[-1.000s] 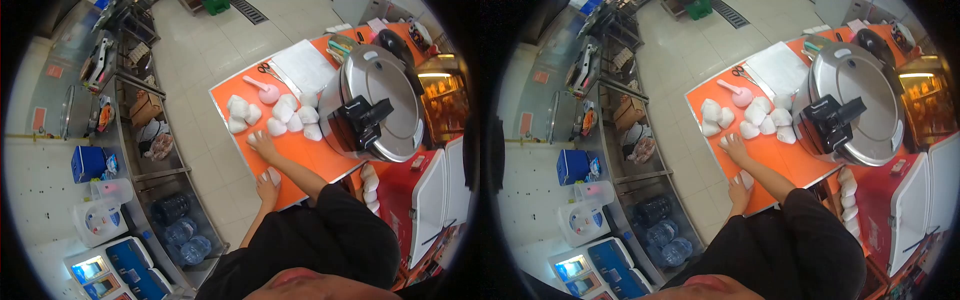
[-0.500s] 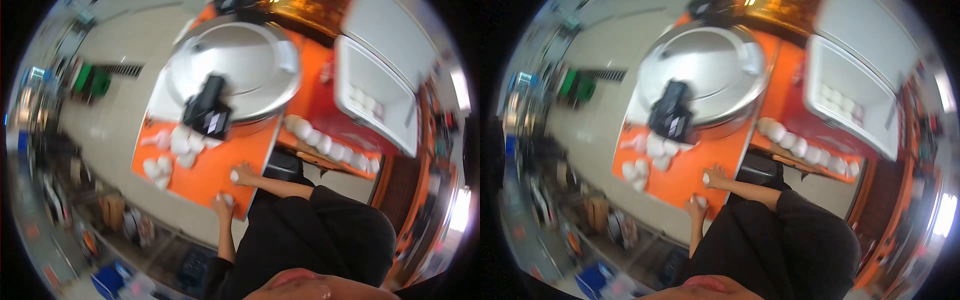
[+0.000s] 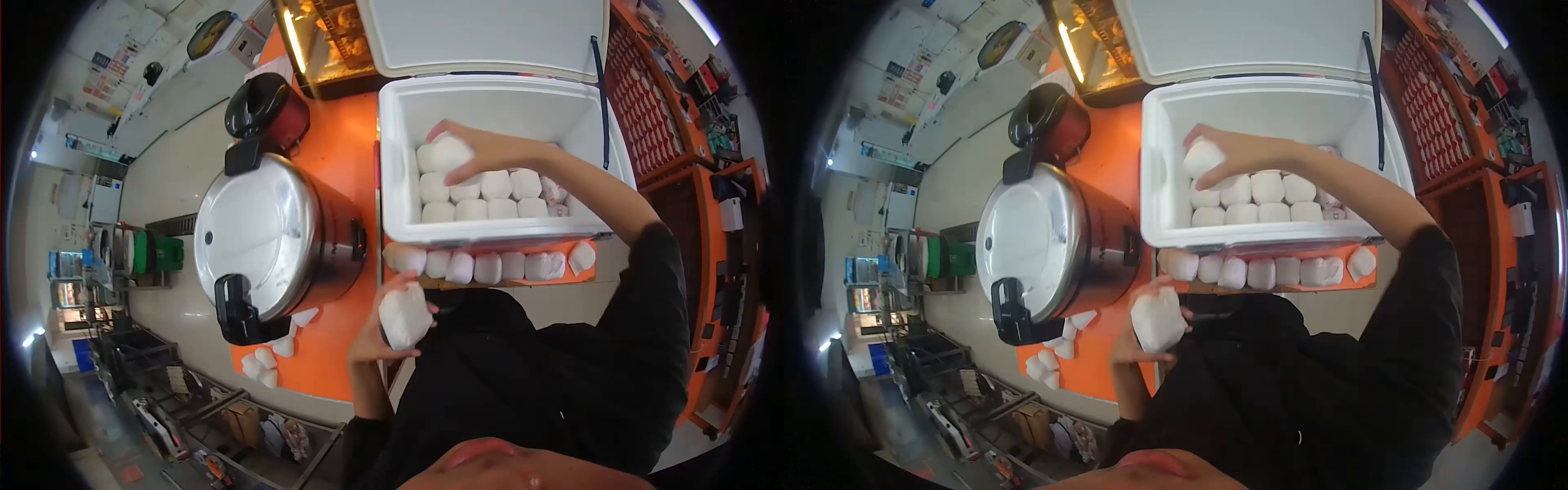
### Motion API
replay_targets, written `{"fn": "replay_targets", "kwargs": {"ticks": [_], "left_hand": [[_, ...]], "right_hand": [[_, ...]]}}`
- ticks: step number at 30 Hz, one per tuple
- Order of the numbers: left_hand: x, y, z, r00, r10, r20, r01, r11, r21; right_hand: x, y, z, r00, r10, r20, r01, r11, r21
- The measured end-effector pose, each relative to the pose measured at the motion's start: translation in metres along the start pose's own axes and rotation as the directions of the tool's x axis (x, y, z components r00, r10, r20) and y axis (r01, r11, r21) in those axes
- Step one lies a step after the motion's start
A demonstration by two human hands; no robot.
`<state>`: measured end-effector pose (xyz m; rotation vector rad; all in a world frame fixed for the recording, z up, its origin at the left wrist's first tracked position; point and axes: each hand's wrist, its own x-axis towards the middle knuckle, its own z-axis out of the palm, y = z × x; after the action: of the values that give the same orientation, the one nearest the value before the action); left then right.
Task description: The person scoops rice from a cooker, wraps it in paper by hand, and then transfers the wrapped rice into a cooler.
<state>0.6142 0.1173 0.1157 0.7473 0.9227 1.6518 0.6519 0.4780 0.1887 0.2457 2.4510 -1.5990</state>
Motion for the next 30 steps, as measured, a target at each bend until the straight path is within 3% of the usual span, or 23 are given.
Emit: {"fn": "replay_targets", "kwargs": {"ticks": [1, 2, 3, 6, 8, 9, 11, 12, 13, 14, 15, 16, 17, 19, 21, 22, 23, 24, 25, 26, 28, 29, 30], "left_hand": [[0.025, 0.004, 0.007, 0.999, 0.009, 0.048, -0.008, 1.0, -0.023], [0.05, 0.01, 0.015, 0.995, 0.018, 0.096, -0.013, 0.999, -0.049], [0.087, 0.028, 0.04, 0.999, -0.034, -0.022, 0.028, 0.974, -0.226], [0.132, 0.031, 0.039, 0.998, 0.061, -0.011, -0.062, 0.981, -0.184], [0.143, 0.034, 0.037, 0.972, 0.12, -0.202, -0.104, 0.991, 0.085], [0.146, 0.033, 0.035, 0.969, 0.117, -0.22, -0.101, 0.991, 0.083], [0.15, 0.033, 0.03, 0.883, 0.139, -0.449, 0.097, 0.881, 0.463], [0.163, 0.038, 0.045, 0.831, 0.173, -0.528, 0.197, 0.796, 0.572], [0.174, 0.032, 0.047, 0.824, 0.175, -0.539, 0.201, 0.799, 0.566], [0.187, 0.025, 0.048, 0.774, 0.284, -0.567, 0.264, 0.668, 0.696], [0.199, 0.019, 0.047, 0.723, 0.392, -0.569, 0.343, 0.512, 0.788], [0.208, 0.012, 0.041, 0.758, 0.49, -0.431, 0.297, 0.329, 0.897], [0.207, 0.014, 0.046, 0.753, 0.49, -0.438, 0.304, 0.331, 0.893], [0.206, 0.023, 0.059, 0.788, 0.261, -0.557, 0.466, 0.338, 0.818], [0.195, 0.02, 0.048, 0.805, 0.264, -0.532, 0.47, 0.265, 0.842], [0.19, 0.018, 0.043, 0.808, 0.273, -0.522, 0.428, 0.336, 0.839], [0.184, 0.017, 0.04, 0.81, 0.284, -0.512, 0.383, 0.405, 0.83], [0.179, 0.019, 0.04, 0.806, 0.289, -0.518, 0.386, 0.407, 0.828], [0.172, 0.023, 0.044, 0.808, 0.263, -0.527, 0.355, 0.498, 0.792], [0.165, 0.026, 0.047, 0.813, 0.236, -0.532, 0.32, 0.583, 0.747], [0.138, 0.035, 0.058, 0.784, 0.178, -0.594, 0.331, 0.689, 0.644], [0.121, 0.036, 0.06, 0.781, 0.184, -0.597, 0.328, 0.694, 0.641], [0.101, 0.034, 0.061, 0.74, 0.22, -0.636, 0.315, 0.722, 0.616]], "right_hand": [[0.024, 0.033, 0.0, 0.993, 0.117, -0.004, -0.116, 0.978, -0.171], [0.068, 0.095, 0.022, 0.995, 0.085, -0.049, -0.096, 0.936, -0.337], [0.109, 0.156, 0.041, 0.996, 0.039, -0.085, -0.075, 0.872, -0.483], [0.128, 0.179, 0.081, 0.993, 0.007, -0.122, -0.077, 0.806, -0.587], [0.131, 0.188, 0.082, 0.994, 0.025, -0.111, -0.083, 0.82, -0.566], [0.123, 0.184, 0.076, 0.995, 0.025, -0.093, -0.073, 0.823, -0.563], [0.104, 0.169, 0.055, 0.941, -0.26, -0.218, 0.039, 0.722, -0.691], [0.095, 0.147, 0.038, 0.941, -0.264, -0.211, 0.048, 0.722, -0.69], [0.084, 0.118, 0.02, 0.984, -0.147, -0.104, 0.123, 0.971, -0.207], [0.075, 0.1, 0.009, 0.994, -0.092, 0.059, 0.067, 0.939, 0.338], [0.064, 0.092, 0.01, 0.993, -0.09, 0.078, 0.058, 0.939, 0.338], [0.05, 0.085, 0.017, 0.979, -0.085, 0.186, -0.066, 0.733, 0.677], [0.044, 0.083, 0.022, 0.953, -0.119, 0.279, -0.209, 0.408, 0.888], [0.039, 0.092, 0.025, 0.976, -0.103, 0.194, -0.134, 0.42, 0.898], [0.028, 0.095, 0.028, 0.983, -0.125, 0.136, -0.093, 0.297, 0.95], [0.029, 0.101, 0.04, 0.99, -0.054, 0.128, -0.082, 0.515, 0.853], [0.031, 0.111, 0.053, 0.989, -0.056, 0.139, -0.091, 0.516, 0.852], [0.034, 0.123, 0.067, 0.983, 0.092, 0.16, -0.183, 0.584, 0.791], [0.04, 0.133, 0.082, 0.958, 0.239, 0.161, -0.279, 0.634, 0.722], [0.048, 0.144, 0.101, 0.958, 0.238, 0.161, -0.279, 0.636, 0.719], [0.067, 0.158, 0.128, 0.857, 0.51, 0.078, -0.452, 0.669, 0.59], [0.071, 0.154, 0.126, 0.857, 0.509, 0.078, -0.454, 0.674, 0.582], [0.073, 0.147, 0.121, 0.835, 0.538, 0.114, -0.533, 0.739, 0.412]]}}
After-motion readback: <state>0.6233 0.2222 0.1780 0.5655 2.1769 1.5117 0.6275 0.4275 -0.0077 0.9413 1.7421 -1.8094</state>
